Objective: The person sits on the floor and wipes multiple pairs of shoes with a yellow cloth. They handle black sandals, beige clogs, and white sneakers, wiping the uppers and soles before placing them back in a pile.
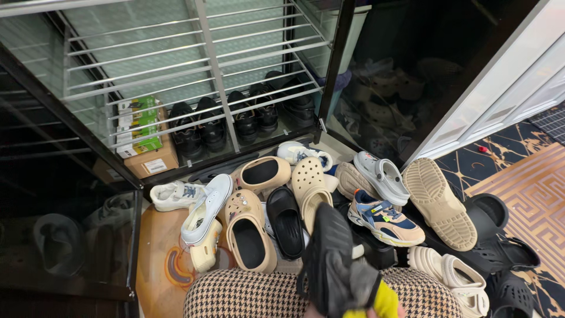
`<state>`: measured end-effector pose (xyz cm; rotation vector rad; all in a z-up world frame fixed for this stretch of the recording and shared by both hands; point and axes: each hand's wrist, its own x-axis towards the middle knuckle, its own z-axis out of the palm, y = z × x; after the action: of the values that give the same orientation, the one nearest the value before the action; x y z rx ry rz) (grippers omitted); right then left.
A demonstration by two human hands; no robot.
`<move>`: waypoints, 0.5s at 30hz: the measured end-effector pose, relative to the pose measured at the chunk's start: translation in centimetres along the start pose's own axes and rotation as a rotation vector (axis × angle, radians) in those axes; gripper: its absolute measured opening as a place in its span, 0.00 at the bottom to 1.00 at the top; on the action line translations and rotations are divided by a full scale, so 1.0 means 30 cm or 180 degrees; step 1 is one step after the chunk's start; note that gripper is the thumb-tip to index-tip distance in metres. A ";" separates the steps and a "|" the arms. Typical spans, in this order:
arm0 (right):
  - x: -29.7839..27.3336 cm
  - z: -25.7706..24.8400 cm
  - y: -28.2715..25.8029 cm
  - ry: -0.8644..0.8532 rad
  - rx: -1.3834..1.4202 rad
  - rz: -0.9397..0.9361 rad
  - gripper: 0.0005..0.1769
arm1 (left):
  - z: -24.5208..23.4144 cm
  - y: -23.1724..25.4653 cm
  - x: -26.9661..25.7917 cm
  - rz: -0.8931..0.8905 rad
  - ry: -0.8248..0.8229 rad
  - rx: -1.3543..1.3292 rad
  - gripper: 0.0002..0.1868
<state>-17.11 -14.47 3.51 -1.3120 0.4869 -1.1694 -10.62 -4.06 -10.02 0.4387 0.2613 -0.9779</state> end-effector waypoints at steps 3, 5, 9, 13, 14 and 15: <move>0.015 -0.038 -0.036 -0.0925 -0.0973 -0.0535 0.28 | -0.047 -0.023 -0.008 -0.0081 -0.0028 -0.0059 0.29; 0.024 -0.007 -0.075 -0.1535 -0.1678 -0.1049 0.27 | -0.073 -0.047 0.005 -0.0179 -0.0109 -0.0109 0.29; 0.047 0.098 -0.101 -0.1973 -0.2803 -0.0399 0.28 | -0.084 -0.113 0.034 -0.0549 -0.0297 -0.0415 0.29; 0.127 0.077 -0.052 -0.2107 -0.2968 0.0208 0.28 | -0.051 -0.100 0.020 -0.0790 0.0501 -0.0364 0.33; 0.126 0.056 -0.044 -0.2160 -0.2987 0.0082 0.28 | -0.074 -0.047 -0.016 -0.0646 0.0702 -0.0116 0.34; 0.107 0.053 -0.036 -0.2241 -0.3045 -0.0017 0.28 | -0.102 0.034 -0.051 -0.0489 0.0901 0.0169 0.35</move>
<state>-14.91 -16.29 5.93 -2.4079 0.5227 -0.3626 -10.64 -0.99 -11.87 0.6136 0.5316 -1.0742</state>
